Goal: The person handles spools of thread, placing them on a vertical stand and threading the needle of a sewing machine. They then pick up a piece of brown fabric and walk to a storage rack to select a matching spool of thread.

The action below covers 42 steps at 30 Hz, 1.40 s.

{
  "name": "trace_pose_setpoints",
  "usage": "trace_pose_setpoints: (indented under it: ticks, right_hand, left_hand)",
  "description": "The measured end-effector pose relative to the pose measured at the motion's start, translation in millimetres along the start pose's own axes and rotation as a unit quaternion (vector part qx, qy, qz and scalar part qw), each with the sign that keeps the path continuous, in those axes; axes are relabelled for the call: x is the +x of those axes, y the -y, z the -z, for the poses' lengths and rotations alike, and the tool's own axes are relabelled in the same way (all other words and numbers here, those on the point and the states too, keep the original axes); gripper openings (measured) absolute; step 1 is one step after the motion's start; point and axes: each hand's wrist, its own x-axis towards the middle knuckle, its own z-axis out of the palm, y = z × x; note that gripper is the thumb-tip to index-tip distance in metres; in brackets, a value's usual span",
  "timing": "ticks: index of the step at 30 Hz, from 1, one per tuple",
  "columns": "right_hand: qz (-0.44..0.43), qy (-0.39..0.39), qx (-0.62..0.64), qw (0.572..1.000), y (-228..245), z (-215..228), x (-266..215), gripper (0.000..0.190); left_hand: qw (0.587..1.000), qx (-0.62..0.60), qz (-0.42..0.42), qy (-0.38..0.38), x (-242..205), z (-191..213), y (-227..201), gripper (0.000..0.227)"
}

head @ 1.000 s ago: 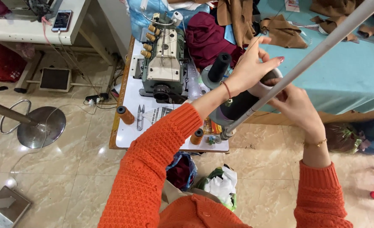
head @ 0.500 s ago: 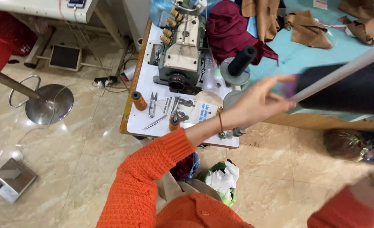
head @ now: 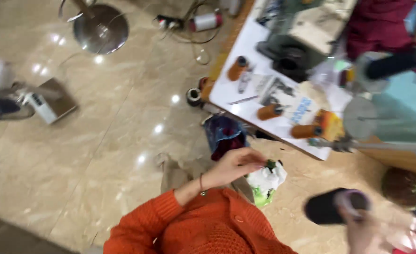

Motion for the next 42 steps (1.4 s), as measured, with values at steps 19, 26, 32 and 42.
trace_pose_setpoints:
  ticks: [19,26,32,42]
  right_hand:
    - [0.231,0.331,0.017,0.915,493.0,-307.7,-90.9,0.038]
    - [0.177,0.326,0.059,0.927,546.7,-480.3,-52.1,0.036]
    - [0.126,0.349,0.052,0.927,563.3,-555.4,-26.9,0.047]
    - [0.112,0.427,0.092,0.892,533.2,-597.5,-15.4,0.074]
  left_hand:
    - [0.789,0.328,0.495,-0.157,-284.8,199.1,267.0,0.065]
    - [0.638,0.488,0.546,-0.237,-244.3,201.6,305.2,0.065]
    - [0.448,0.692,0.344,-0.451,-223.5,232.5,395.0,0.056]
    - [0.417,0.719,0.283,-0.479,-188.7,256.4,392.2,0.065]
